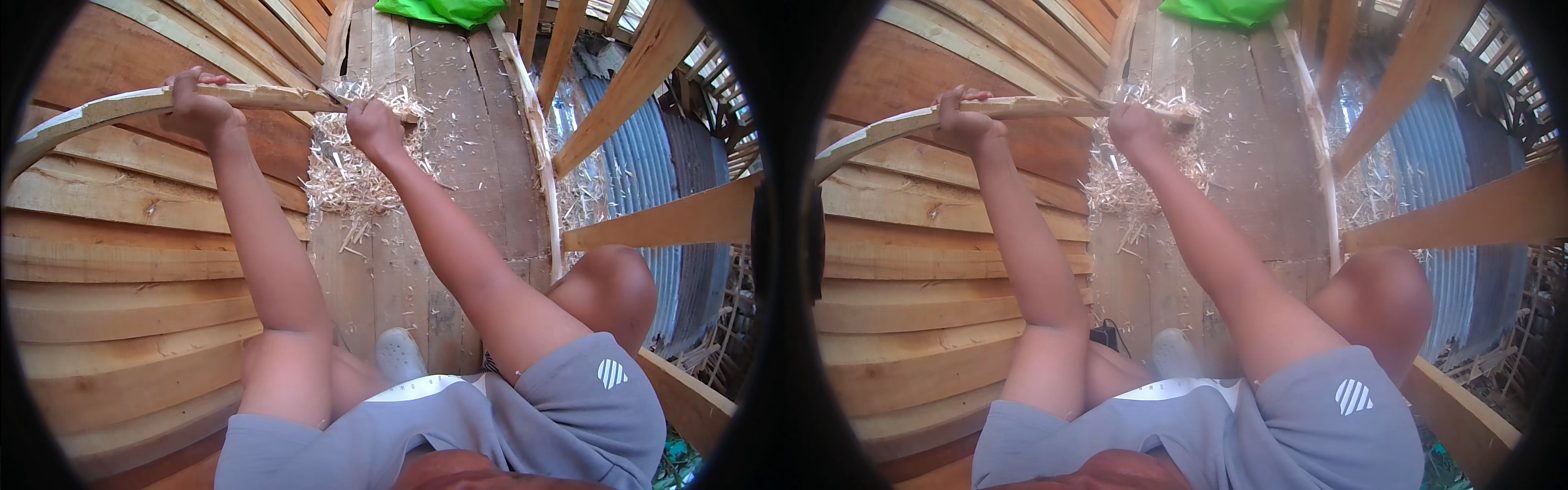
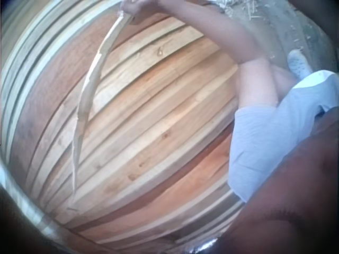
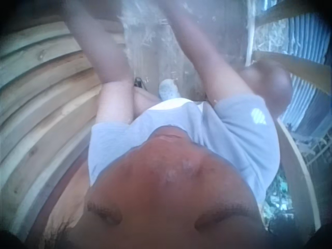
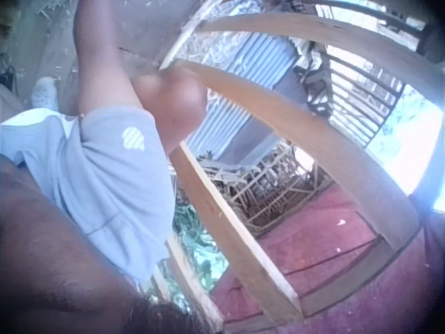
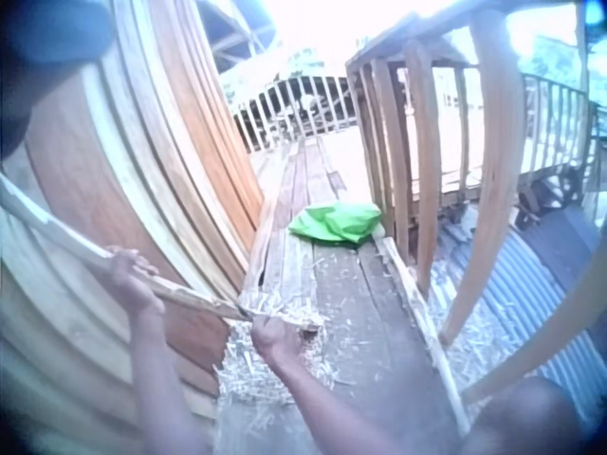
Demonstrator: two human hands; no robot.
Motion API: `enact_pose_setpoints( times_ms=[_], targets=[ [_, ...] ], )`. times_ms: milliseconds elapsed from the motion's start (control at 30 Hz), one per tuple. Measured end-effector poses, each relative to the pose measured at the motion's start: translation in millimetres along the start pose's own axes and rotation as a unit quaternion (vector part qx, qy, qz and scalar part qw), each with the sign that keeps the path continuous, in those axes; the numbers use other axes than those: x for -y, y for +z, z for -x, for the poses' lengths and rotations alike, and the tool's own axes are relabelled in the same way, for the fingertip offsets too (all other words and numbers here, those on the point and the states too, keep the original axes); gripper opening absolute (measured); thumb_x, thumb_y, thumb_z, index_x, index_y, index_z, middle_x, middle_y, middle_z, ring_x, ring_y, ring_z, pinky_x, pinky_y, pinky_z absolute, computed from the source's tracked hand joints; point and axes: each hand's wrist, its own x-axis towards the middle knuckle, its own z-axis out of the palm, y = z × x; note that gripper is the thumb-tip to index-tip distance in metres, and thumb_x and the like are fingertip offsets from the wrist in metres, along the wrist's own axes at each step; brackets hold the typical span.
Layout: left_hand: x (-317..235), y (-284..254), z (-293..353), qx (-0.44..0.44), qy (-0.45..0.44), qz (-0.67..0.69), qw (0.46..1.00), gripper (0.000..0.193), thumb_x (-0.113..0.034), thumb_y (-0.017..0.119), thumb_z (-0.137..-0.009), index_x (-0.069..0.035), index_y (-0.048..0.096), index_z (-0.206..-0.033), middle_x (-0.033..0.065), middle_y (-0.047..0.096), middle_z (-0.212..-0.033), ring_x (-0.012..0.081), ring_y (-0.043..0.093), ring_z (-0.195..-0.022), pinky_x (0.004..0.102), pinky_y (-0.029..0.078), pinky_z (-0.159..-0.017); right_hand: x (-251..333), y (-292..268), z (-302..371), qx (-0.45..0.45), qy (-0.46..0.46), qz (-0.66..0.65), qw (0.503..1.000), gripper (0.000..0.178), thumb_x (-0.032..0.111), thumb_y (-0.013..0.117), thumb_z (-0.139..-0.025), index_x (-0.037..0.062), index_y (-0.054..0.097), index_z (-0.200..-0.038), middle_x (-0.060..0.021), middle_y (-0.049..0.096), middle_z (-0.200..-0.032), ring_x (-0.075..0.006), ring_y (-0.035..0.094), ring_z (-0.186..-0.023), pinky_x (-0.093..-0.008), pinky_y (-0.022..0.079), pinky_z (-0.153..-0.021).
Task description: The person sits on a wooden floor and uses a knife to shave and shape a long, curved piece of wood. They hold the wood with their left hand and repeatedly scrape the surface with the knife in their right hand, producing wood shavings.
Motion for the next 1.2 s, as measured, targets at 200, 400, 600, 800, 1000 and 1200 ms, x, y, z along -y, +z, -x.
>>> enact_pose_setpoints(
  times_ms=[200, 400, 600, 800, 1000, 1200],
  targets=[
    [-4.6, -12.3, 0.2, -0.021, -0.021, -0.006, 1.0, 0.015, 0.003, 0.051, -0.069, -0.005, 0.042, -0.078, 0.0068, 0.046, -0.062, 0.0154, 0.048, -0.051, 0.0304, 0.048, -0.047, -15.8, 10.0, 0.8, -0.008, 0.016, 0.007, 1.0, 0.061, 0.04, 0.034, -0.092, -0.0096, 0.069, -0.098, -0.0347, 0.065, -0.105, -0.0504, 0.06, -0.107, -0.0504, 0.044, -0.099],
    [-31.6, -9.5, 7.8, -0.025, 0.004, -0.023, 0.999, 0.016, 0.003, 0.05, -0.068, -0.005, 0.041, -0.078, 0.0072, 0.046, -0.064, 0.0159, 0.045, -0.047, 0.0316, 0.046, -0.044, -6.1, -1.0, 3.3, 0.042, 0.036, -0.056, 0.997, 0.063, 0.038, 0.035, -0.091, -0.0175, 0.063, -0.101, -0.0329, 0.066, -0.088, -0.0413, 0.066, -0.085, -0.0467, 0.048, -0.083],
    [-46.7, 17.0, 5.5, 0.006, 0.013, 0.0, 1.0, 0.015, 0.003, 0.051, -0.067, -0.006, 0.038, -0.065, 0.0071, 0.045, -0.058, 0.017, 0.045, -0.044, 0.0304, 0.043, -0.043, -40.3, 31.6, -20.6, -0.019, 0.023, -0.05, 0.998, 0.061, 0.037, 0.035, -0.091, -0.0176, 0.063, -0.099, -0.0315, 0.066, -0.085, -0.038, 0.066, -0.077, -0.047, 0.048, -0.078],
    [-44.3, 0.5, 4.1, -0.01, 0.024, -0.04, 0.999, 0.015, 0.004, 0.051, -0.069, -0.004, 0.039, -0.065, 0.007, 0.044, -0.056, 0.0171, 0.046, -0.042, 0.0303, 0.044, -0.043, -3.7, -0.2, 16.8, 0.114, 0.001, -0.015, 0.993, 0.062, 0.038, 0.035, -0.092, -0.0155, 0.064, -0.104, -0.0392, 0.062, -0.108, -0.045, 0.062, -0.109, -0.0457, 0.044, -0.099],
    [-48.6, 24.2, 17.2, -0.022, 0.026, -0.039, 0.999, 0.015, 0.005, 0.051, -0.069, -0.003, 0.04, -0.064, 0.0077, 0.045, -0.056, 0.0171, 0.046, -0.042, 0.0298, 0.044, -0.042, 10.0, -5.4, 24.8, 0.061, 0.023, -0.047, 0.997, 0.063, 0.04, 0.033, -0.092, -0.0111, 0.068, -0.1, -0.0356, 0.065, -0.104, -0.0477, 0.063, -0.104, -0.0489, 0.045, -0.098],
    [-46.4, 15.6, 5.0, -0.065, 0.012, -0.047, 0.997, 0.013, 0.005, 0.051, -0.068, -0.003, 0.041, -0.066, 0.0069, 0.046, -0.06, 0.0164, 0.048, -0.046, 0.0285, 0.044, -0.044, 28.9, -11.1, 22.7, 0.058, 0.003, -0.005, 0.998, 0.063, 0.04, 0.034, -0.092, -0.0127, 0.068, -0.097, -0.0358, 0.065, -0.1, -0.0479, 0.064, -0.102, -0.05, 0.045, -0.097]
  ],
)
